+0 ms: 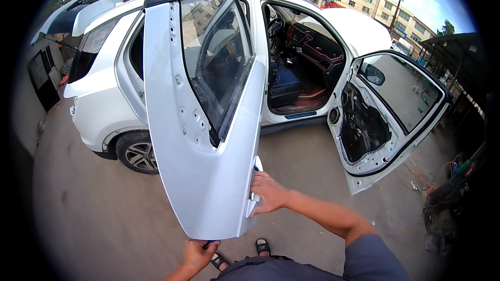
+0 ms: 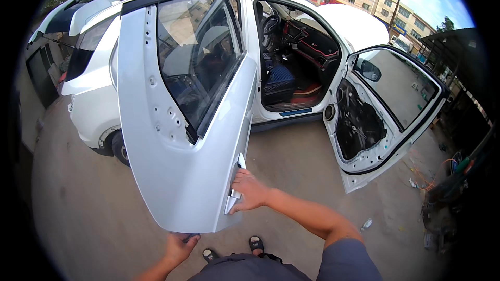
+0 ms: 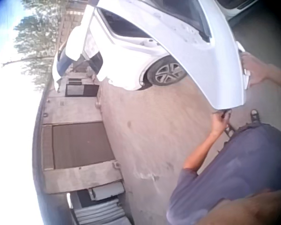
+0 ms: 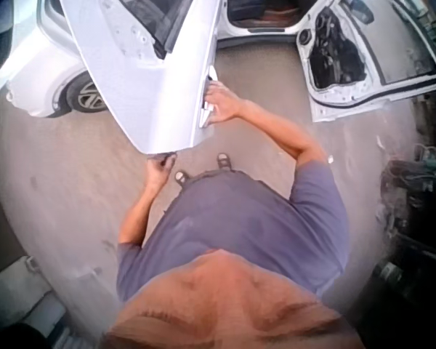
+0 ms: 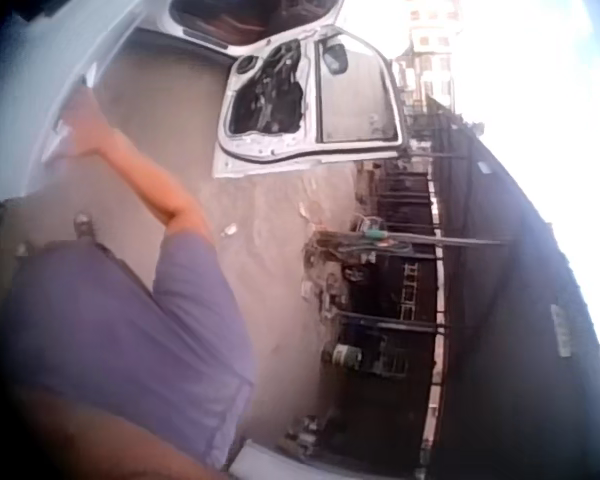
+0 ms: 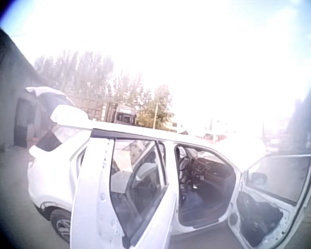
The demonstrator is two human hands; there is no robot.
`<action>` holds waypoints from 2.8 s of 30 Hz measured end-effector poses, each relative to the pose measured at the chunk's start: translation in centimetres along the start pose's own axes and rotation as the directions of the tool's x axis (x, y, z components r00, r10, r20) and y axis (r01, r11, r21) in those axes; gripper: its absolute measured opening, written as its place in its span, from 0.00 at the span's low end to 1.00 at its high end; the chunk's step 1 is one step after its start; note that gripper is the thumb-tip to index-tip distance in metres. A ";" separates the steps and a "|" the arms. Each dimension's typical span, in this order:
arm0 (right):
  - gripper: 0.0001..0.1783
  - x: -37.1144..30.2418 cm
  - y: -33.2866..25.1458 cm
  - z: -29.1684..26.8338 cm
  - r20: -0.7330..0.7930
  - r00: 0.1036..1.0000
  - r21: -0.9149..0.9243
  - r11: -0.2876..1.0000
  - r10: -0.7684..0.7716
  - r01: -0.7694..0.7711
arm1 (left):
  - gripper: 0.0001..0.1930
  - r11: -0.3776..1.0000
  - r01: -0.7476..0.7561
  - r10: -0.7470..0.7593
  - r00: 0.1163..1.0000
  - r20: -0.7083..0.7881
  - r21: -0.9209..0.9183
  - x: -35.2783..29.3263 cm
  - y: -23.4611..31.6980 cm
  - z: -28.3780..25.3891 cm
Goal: The person removes a car door panel, detaches the interior door handle trim, and reattaches it using a screwdriver. They then reposition the door panel and handle trim, working on the door's interior components.
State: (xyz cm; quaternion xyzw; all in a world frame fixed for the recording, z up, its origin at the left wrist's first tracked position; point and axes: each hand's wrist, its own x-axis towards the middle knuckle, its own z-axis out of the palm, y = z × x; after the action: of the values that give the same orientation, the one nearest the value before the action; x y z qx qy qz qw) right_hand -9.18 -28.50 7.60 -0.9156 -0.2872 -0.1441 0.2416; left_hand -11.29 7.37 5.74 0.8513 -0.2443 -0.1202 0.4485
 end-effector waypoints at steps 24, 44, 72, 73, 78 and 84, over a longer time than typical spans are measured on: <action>0.49 -0.2 -2.0 -1.5 0.178 0.970 -0.163 0.977 0.167 -0.138 | 0.15 0.977 0.153 -0.151 0.988 0.024 -0.148 -0.1 -1.5 0.5; 0.19 3.0 -2.1 7.2 0.018 0.020 0.981 -0.014 1.000 -0.195 | 0.07 0.258 0.755 -0.441 0.647 0.622 -0.603 1.5 -0.9 -2.4; 0.14 2.4 1.0 5.7 0.027 0.127 0.962 0.009 0.991 -0.272 | 0.11 0.489 0.707 -0.652 0.685 0.324 -0.511 -10.9 -8.9 -5.8; 0.12 2.4 0.9 5.6 0.029 0.149 0.950 0.019 0.988 -0.313 | 0.11 0.449 0.729 -0.695 0.648 0.312 -0.516 -12.3 -10.2 -5.6; 0.19 0.0 -1.2 4.7 0.070 0.030 0.991 -0.066 0.997 -0.115 | 0.11 0.351 0.712 -0.745 0.606 0.280 -0.608 -17.1 -17.6 -2.7; 0.17 -15.1 -4.0 17.8 0.205 -0.380 0.905 -0.323 0.902 -0.278 | 0.10 0.292 0.668 -0.772 0.587 0.244 -0.684 -18.3 -20.5 -2.8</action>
State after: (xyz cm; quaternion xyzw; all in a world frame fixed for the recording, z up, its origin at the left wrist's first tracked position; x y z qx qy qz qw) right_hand -21.32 -23.16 -12.07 -0.4312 0.5875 -0.1551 0.6670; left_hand -19.43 28.72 -9.76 0.6249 0.2638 -0.3365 0.6532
